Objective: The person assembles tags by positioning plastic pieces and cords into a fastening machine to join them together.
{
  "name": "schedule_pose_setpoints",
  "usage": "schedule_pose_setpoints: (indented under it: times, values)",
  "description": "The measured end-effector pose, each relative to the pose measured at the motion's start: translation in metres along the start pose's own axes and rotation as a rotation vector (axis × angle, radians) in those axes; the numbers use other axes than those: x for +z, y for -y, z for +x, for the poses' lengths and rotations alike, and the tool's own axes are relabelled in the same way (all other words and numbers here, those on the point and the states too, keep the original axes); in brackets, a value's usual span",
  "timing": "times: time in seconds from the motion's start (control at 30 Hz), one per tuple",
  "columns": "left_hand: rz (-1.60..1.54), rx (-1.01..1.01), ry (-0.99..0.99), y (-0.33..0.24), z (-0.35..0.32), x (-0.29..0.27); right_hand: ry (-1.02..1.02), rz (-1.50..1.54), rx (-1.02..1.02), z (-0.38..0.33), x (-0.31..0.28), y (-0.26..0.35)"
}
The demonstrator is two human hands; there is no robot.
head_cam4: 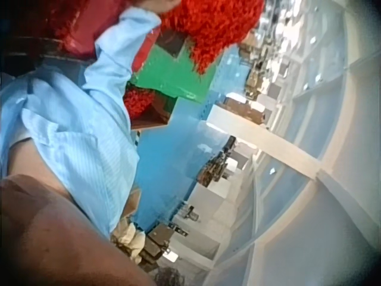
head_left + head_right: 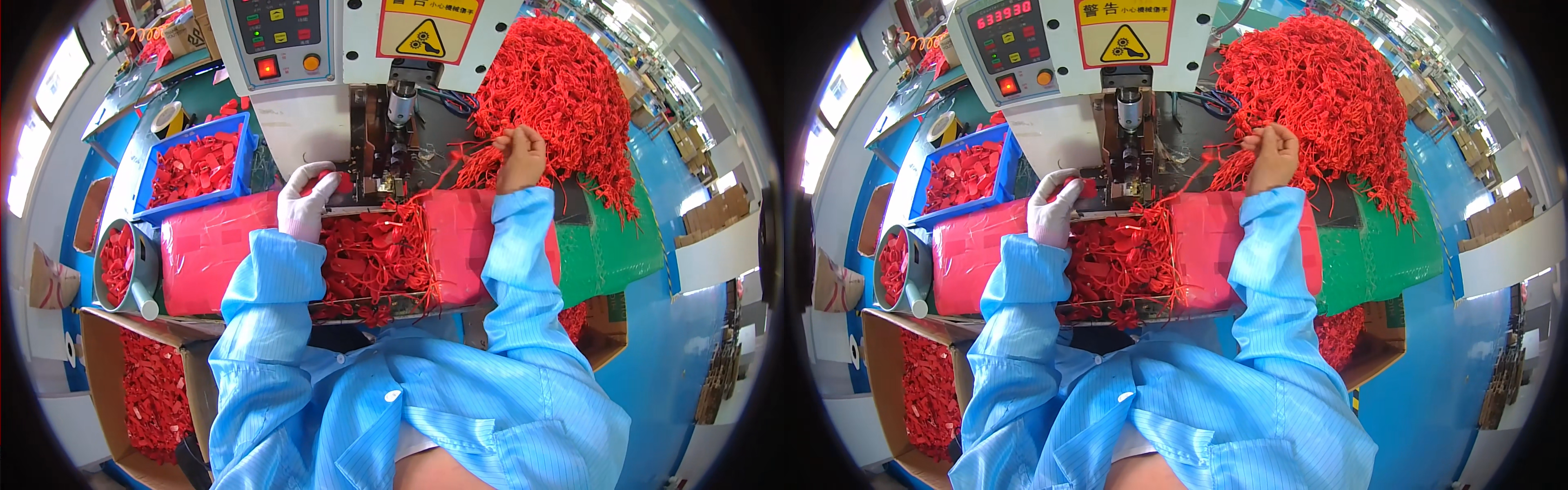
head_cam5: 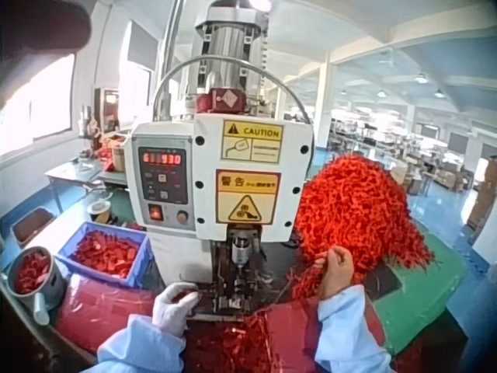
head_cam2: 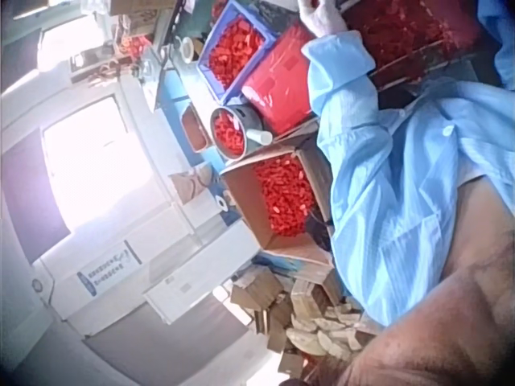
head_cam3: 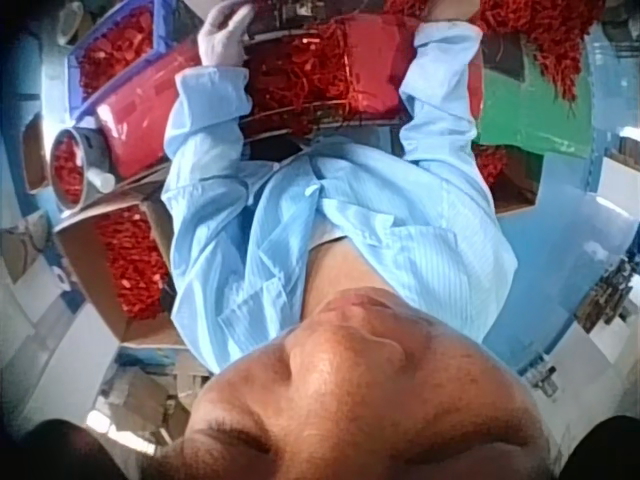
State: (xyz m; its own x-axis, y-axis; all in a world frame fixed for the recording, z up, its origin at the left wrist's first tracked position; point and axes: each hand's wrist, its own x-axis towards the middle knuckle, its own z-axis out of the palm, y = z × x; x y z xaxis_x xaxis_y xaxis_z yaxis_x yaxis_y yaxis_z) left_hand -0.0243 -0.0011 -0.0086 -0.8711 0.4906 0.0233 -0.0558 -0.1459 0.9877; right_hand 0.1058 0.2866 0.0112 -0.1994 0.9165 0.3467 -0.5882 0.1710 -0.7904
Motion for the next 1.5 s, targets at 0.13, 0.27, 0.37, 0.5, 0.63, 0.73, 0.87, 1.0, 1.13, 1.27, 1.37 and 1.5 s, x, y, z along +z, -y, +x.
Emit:
schedule_pose_setpoints:
  times: [0.13,0.27,0.37,0.5,0.63,0.73,0.87,1.0,1.13,1.27,1.37,1.5]
  values:
    - [-0.367,-0.093,0.110,0.000,-0.004,0.008,0.132,-0.083,0.168,-0.030,0.004,0.020]
    - [-0.443,-0.197,0.203,0.001,0.000,0.006,0.514,-0.267,0.465,-0.088,0.013,0.023]
    - [-0.392,-0.247,0.273,0.003,-0.005,0.002,0.766,-0.332,0.370,-0.128,0.029,0.015]
    - [-0.197,-0.268,0.414,-0.001,-0.009,0.007,0.781,-0.371,0.223,-0.142,0.042,0.009]
    - [0.069,-0.300,0.466,-0.012,-0.011,0.004,0.671,-0.362,0.171,-0.149,0.042,0.011]
    - [0.177,-0.226,0.415,-0.017,-0.017,0.008,0.727,-0.404,0.268,-0.145,0.039,0.015]
    - [0.314,-0.100,0.349,-0.013,-0.020,0.011,0.807,-0.429,0.345,-0.143,0.036,0.013]
    - [0.393,0.055,0.305,-0.006,-0.019,0.010,0.888,-0.388,0.286,-0.143,0.033,0.007]
    - [0.393,0.080,0.313,-0.007,-0.020,0.011,0.949,-0.442,0.331,-0.140,0.033,0.007]
    - [0.369,0.091,0.334,-0.004,-0.020,0.011,0.945,-0.437,0.345,-0.140,0.032,0.006]
    - [0.378,0.122,0.337,-0.002,-0.019,0.010,0.927,-0.432,0.340,-0.141,0.034,0.008]
    - [0.428,0.203,0.330,0.002,-0.018,0.009,0.873,-0.422,0.310,-0.143,0.037,0.010]
